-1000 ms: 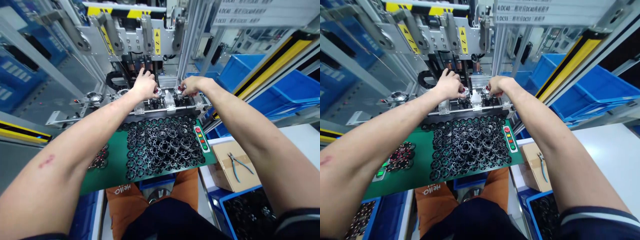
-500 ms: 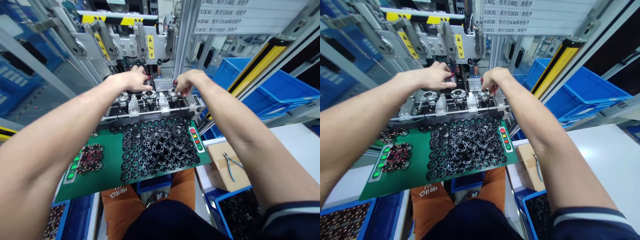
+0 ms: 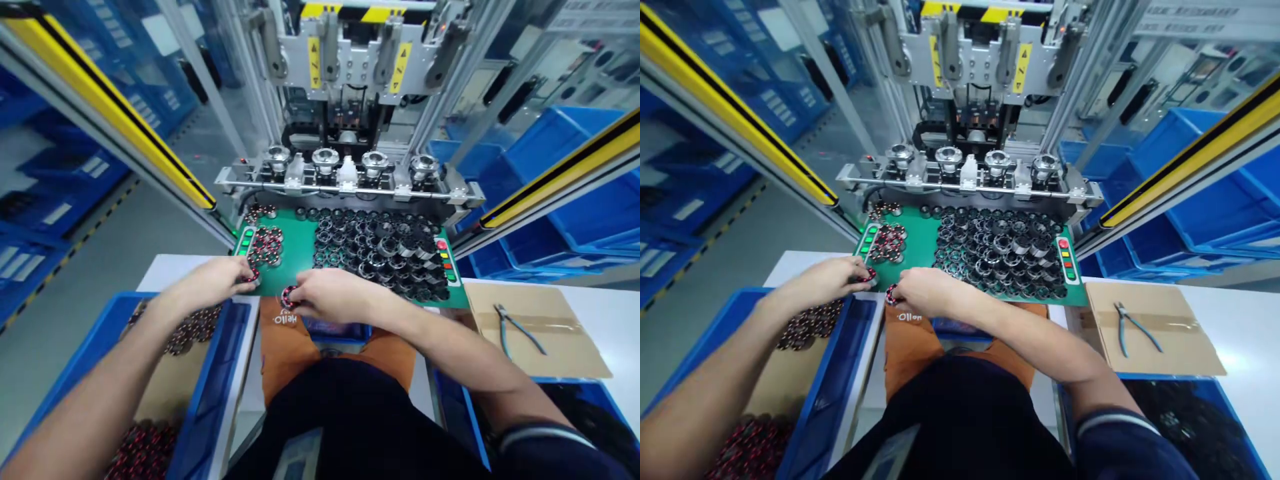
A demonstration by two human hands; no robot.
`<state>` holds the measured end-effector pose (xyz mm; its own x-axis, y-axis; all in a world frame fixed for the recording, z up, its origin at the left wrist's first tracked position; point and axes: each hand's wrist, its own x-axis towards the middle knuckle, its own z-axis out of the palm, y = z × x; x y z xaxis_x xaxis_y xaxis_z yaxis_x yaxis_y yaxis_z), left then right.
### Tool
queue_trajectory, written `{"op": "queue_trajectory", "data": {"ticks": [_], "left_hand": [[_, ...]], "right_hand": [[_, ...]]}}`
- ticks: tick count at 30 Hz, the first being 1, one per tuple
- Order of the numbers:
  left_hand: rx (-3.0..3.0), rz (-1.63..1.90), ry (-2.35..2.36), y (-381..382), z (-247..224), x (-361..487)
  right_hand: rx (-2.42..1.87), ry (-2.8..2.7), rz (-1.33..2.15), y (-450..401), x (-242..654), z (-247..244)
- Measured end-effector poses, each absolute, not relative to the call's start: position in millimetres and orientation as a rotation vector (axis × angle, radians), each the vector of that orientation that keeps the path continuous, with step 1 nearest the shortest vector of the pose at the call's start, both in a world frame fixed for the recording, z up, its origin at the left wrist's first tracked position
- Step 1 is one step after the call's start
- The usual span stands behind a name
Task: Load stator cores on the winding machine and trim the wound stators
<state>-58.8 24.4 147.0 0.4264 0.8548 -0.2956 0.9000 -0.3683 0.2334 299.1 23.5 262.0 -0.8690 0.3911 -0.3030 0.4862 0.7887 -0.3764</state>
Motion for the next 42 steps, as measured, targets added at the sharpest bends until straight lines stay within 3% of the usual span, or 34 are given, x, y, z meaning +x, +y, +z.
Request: {"op": "queue_trajectory", "data": {"ticks": [4, 8, 13, 19, 23, 28, 35, 38, 42], "left_hand": [[2.3, -0.133, 1.726, 9.2, 112.4, -52.6], [2.303, 0.049, 1.928, 0.5, 118.2, -36.0], [2.369, 0.376, 1.957, -30.5, 137.3, -22.5], [2.254, 0.767, 1.531, -51.7, 90.8, 35.4], [2.199, 0.726, 1.528, -48.7, 65.2, 89.7], [2.092, 0.787, 1.558, -37.1, 67.4, 111.1], [1.734, 1.177, 1.423, -55.7, 87.6, 108.5], [1.569, 1.327, 1.306, -75.0, 107.1, 117.6], [1.367, 1.437, 1.013, -92.3, 142.7, 138.3]], "right_hand": [[0.878, 2.732, -0.568, 32.4, 219.9, 189.8], [1.094, 2.797, -0.507, 43.9, 195.0, 153.4], [1.23, 2.903, -0.602, 10.6, 260.6, 139.2], [1.683, 2.716, -0.767, -56.3, 360.1, 125.7], [1.925, 2.595, -0.779, -57.6, 362.6, 119.1], [1.988, 2.559, -0.812, -33.8, 340.8, 106.4], [2.007, 2.824, -1.042, -46.7, 355.9, 113.1], [2.043, 2.996, -1.322, -62.7, 373.2, 139.6], [1.797, 2.881, -2.444, -74.9, 382.8, 174.0]]}}
